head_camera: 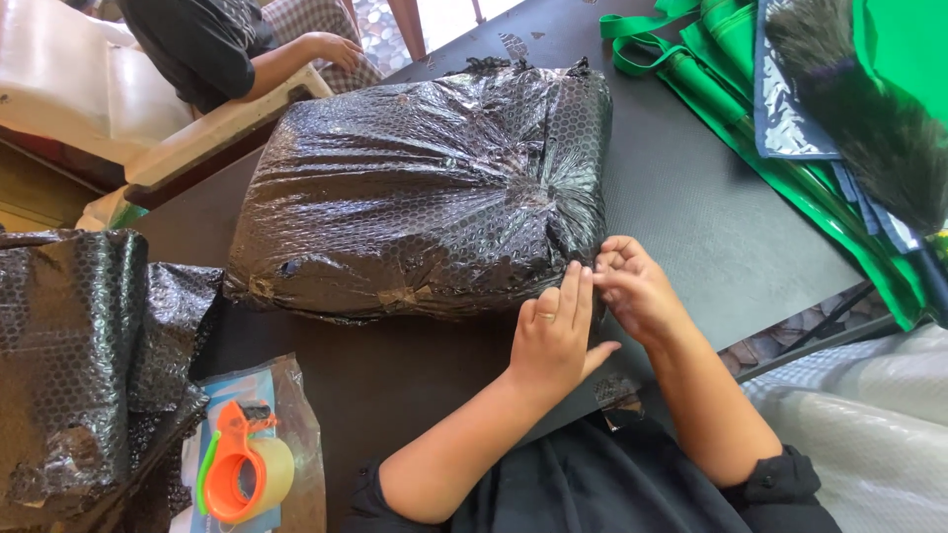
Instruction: Wrapping an item in bubble wrap and cleaning reusable bags with a duster
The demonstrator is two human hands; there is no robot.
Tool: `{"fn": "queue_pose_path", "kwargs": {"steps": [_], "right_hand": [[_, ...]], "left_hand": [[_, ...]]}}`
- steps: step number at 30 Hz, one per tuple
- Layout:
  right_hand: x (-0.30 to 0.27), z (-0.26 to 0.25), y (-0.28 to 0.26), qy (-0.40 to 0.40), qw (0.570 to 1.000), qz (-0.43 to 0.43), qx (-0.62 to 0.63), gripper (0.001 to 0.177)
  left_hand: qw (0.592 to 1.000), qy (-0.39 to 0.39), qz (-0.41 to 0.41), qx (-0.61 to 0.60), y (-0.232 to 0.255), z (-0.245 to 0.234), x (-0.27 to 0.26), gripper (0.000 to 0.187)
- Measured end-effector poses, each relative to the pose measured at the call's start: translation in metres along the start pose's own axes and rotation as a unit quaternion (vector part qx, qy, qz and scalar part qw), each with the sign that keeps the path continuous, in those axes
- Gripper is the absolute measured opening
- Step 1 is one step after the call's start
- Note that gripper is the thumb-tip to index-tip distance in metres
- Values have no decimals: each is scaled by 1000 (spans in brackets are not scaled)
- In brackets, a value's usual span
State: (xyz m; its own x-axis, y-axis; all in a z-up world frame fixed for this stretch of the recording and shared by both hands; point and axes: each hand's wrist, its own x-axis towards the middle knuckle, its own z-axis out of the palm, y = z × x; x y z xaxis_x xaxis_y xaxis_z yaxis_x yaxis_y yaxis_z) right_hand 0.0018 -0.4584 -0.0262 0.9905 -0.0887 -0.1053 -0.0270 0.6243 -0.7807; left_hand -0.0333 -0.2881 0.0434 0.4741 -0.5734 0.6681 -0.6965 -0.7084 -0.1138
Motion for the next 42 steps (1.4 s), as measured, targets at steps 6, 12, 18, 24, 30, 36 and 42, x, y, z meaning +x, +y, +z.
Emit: {"fn": "queue_pose_path", "kwargs": {"steps": [6, 12, 18, 24, 30, 36, 42], "right_hand": [[-50, -36, -13, 39, 998, -34, -24, 33], [-120, -82, -29, 212, 953, -107, -190, 13], [-179, -115, 50, 278, 945, 165, -45, 44], [-199, -33, 41, 224, 919, 317, 64, 60], [-204, -62, 75, 273, 929, 246, -36, 22], [-205, -51, 72, 301, 928, 216, -46, 20], [-207, -20, 47, 299, 928, 159, -155, 12]], "left_hand": [[998, -46, -10, 31, 13, -3, 11, 103], [973, -159, -40, 164, 32, 2, 23, 128], [978, -147, -47, 138, 40, 38, 17, 97], [993, -92, -38, 63, 23, 48, 17, 75], [990, -107, -54, 68, 29, 45, 18, 90], [962, -190, -64, 184, 54, 60, 18, 92], [974, -146, -76, 153, 50, 69, 18, 85]]}}
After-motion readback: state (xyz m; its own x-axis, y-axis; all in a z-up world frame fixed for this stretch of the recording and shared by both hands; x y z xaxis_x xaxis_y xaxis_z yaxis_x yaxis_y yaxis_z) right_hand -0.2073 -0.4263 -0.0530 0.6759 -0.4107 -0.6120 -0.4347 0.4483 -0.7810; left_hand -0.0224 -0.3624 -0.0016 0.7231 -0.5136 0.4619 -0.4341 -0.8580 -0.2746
